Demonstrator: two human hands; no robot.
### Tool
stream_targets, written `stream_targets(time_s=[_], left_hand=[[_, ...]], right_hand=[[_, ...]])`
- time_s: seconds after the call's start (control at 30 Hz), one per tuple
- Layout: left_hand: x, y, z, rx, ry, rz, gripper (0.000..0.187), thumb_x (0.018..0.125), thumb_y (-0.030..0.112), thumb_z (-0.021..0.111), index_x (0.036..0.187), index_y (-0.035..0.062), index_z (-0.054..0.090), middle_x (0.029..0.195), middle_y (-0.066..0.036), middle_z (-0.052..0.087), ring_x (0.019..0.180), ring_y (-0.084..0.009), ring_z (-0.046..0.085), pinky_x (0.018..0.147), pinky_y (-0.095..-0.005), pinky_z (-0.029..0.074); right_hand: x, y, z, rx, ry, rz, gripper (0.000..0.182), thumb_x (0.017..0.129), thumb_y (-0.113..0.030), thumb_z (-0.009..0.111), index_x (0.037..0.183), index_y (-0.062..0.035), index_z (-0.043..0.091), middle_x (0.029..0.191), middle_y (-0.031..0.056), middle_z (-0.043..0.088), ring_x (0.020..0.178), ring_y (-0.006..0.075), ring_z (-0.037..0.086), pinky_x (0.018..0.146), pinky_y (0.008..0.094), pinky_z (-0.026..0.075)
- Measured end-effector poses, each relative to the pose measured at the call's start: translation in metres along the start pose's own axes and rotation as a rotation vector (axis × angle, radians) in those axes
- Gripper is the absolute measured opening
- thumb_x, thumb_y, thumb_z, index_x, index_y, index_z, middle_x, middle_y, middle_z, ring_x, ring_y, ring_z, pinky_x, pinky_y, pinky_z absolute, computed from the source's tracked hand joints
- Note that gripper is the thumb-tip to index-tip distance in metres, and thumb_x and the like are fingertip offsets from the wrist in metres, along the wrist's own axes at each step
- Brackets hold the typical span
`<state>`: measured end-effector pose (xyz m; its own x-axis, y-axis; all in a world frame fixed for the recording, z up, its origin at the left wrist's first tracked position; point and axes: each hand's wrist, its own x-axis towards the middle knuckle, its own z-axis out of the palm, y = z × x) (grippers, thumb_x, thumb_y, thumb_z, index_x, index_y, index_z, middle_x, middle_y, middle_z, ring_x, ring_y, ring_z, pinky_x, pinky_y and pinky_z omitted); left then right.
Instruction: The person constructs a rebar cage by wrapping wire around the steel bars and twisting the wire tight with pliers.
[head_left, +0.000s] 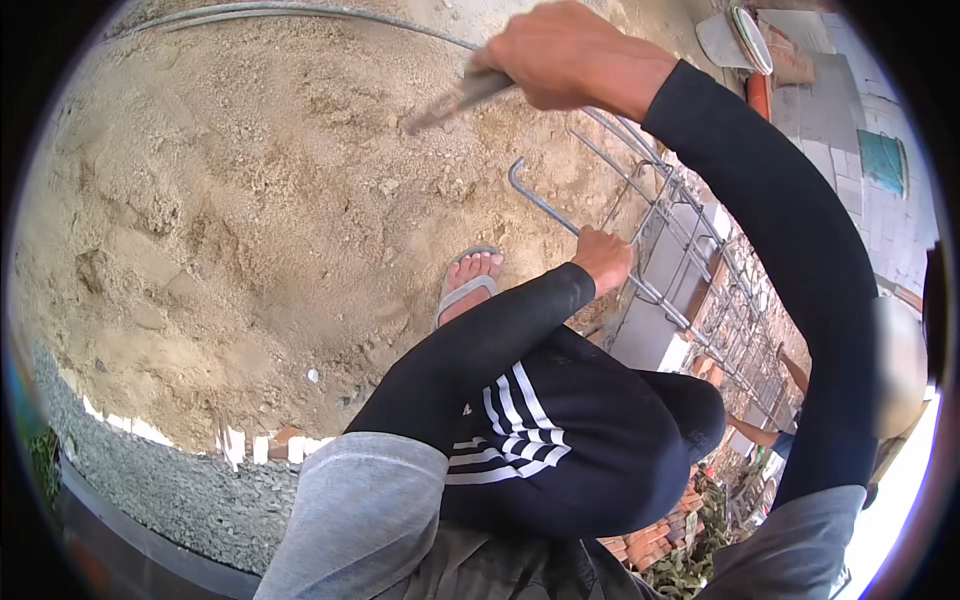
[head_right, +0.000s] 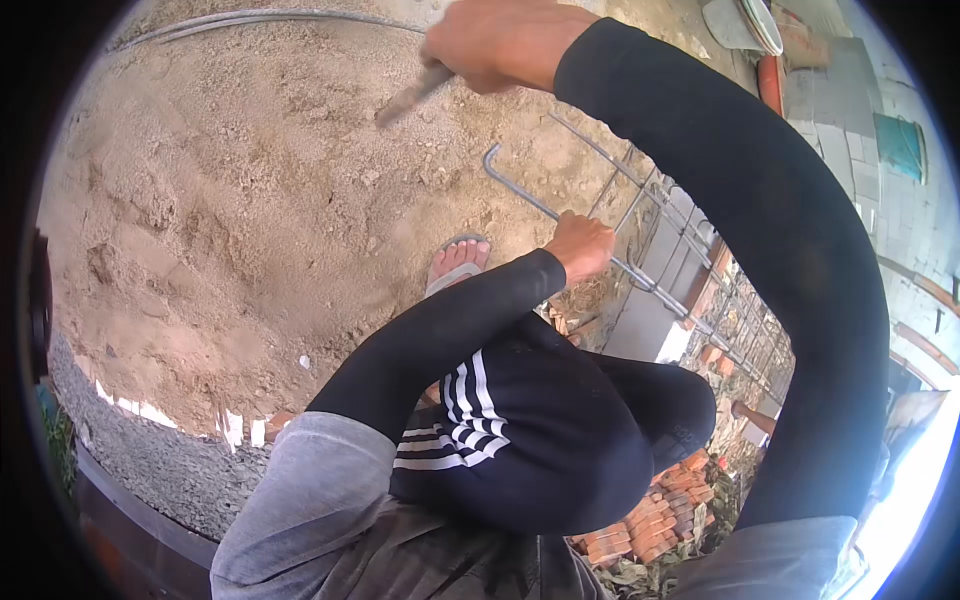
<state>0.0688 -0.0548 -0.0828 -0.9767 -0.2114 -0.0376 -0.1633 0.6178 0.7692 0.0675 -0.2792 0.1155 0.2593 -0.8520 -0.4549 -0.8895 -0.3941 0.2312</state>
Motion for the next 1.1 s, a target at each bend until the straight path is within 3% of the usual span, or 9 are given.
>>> stream_targets(time_s=[0.13,0.3,0.43,0.5,0.6,0.67,0.73,0.93,1.1], left_hand=[[-0.002,0.006,-0.013,-0.01,-0.016,-0.022,0.016,0.085,0.016,0.063,0.078,0.0089,0.075,0.08,-0.016,0.075,0.077,-0.0326,0.074,0.072,-0.0481,0.047],[-0.001,0.006,0.004,-0.037,0.057,-0.08,0.014,0.085,0.013,0.063,0.078,0.0083,0.075,0.08,-0.016,0.075,0.077,-0.0334,0.074,0.073,-0.049,0.047],[-0.004,-0.001,-0.002,0.0,0.033,-0.021,0.015,0.085,0.012,0.063,0.076,0.0079,0.074,0.08,-0.017,0.074,0.077,-0.0336,0.074,0.072,-0.0502,0.047],[-0.007,0.007,-0.006,-0.025,0.056,-0.016,0.015,0.084,0.012,0.063,0.076,0.0081,0.074,0.079,-0.017,0.074,0.077,-0.0336,0.074,0.071,-0.0506,0.047],[-0.001,0.001,0.0,-0.006,0.067,-0.003,0.015,0.084,0.013,0.063,0.075,0.0074,0.074,0.079,-0.017,0.074,0.076,-0.0349,0.074,0.069,-0.0514,0.048],[-0.004,0.005,0.007,-0.019,0.056,-0.016,0.015,0.084,0.014,0.063,0.076,0.0066,0.074,0.079,-0.018,0.074,0.076,-0.0358,0.074,0.069,-0.0515,0.048],[-0.002,0.003,0.002,0.012,0.024,-0.017,0.017,0.084,0.015,0.062,0.077,0.0054,0.074,0.08,-0.018,0.074,0.077,-0.0365,0.074,0.07,-0.0516,0.049],[0.002,-0.004,0.001,0.065,-0.058,0.009,0.028,0.09,0.028,0.071,0.084,0.0007,0.074,0.085,-0.024,0.073,0.088,-0.0381,0.073,0.074,-0.0506,0.054],[0.005,-0.015,0.0,0.145,-0.157,0.109,0.029,0.094,0.033,0.067,0.095,0.0054,0.076,0.101,-0.018,0.07,0.102,-0.04,0.066,0.084,-0.0529,0.051]], right_hand=[[-0.002,-0.017,-0.025,0.435,0.68,0.11,0.047,0.089,-0.006,0.054,0.134,0.0051,0.05,0.082,0.0278,0.065,0.076,0.0495,0.066,0.069,0.0558,0.053],[-0.026,-0.004,0.042,-0.235,-0.387,-0.152,0.043,0.09,-0.008,0.064,0.13,-0.0207,0.07,0.085,0.014,0.075,0.083,0.0286,0.076,0.076,0.0451,0.059],[-0.012,0.017,-0.002,0.061,0.158,0.025,0.046,0.091,-0.005,0.061,0.133,-0.0221,0.069,0.08,0.0156,0.073,0.083,0.0295,0.076,0.076,0.0452,0.059],[0.006,-0.007,-0.016,0.418,0.595,-0.012,0.048,0.089,-0.007,0.055,0.135,0.0058,0.047,0.085,0.0296,0.066,0.079,0.0502,0.066,0.07,0.0553,0.053],[-0.01,-0.02,-0.016,0.251,0.57,0.087,0.026,0.095,-0.012,0.063,0.119,-0.0095,0.074,0.088,0.0128,0.075,0.087,0.0292,0.075,0.076,0.0452,0.059],[-0.025,-0.015,0.027,0.171,0.223,0.045,0.043,0.093,-0.01,0.06,0.133,-0.0226,0.069,0.084,0.0145,0.074,0.077,0.0309,0.075,0.075,0.0459,0.059],[-0.063,-0.002,0.09,-0.197,-0.162,-0.051,0.027,0.096,-0.017,0.06,0.116,-0.0236,0.076,0.087,0.0062,0.075,0.082,0.0276,0.075,0.073,0.0436,0.059],[-0.237,0.018,-0.004,0.683,0.348,0.547,0.055,0.097,-0.011,0.057,0.151,-0.0202,0.048,0.107,0.019,0.073,0.098,0.0379,0.071,0.086,0.0467,0.054],[-0.428,-0.043,0.041,0.852,0.723,1.136,0.063,0.102,-0.029,0.061,0.158,-0.0125,0.04,0.105,0.0067,0.065,0.087,0.0143,0.061,0.077,0.0368,0.053]])
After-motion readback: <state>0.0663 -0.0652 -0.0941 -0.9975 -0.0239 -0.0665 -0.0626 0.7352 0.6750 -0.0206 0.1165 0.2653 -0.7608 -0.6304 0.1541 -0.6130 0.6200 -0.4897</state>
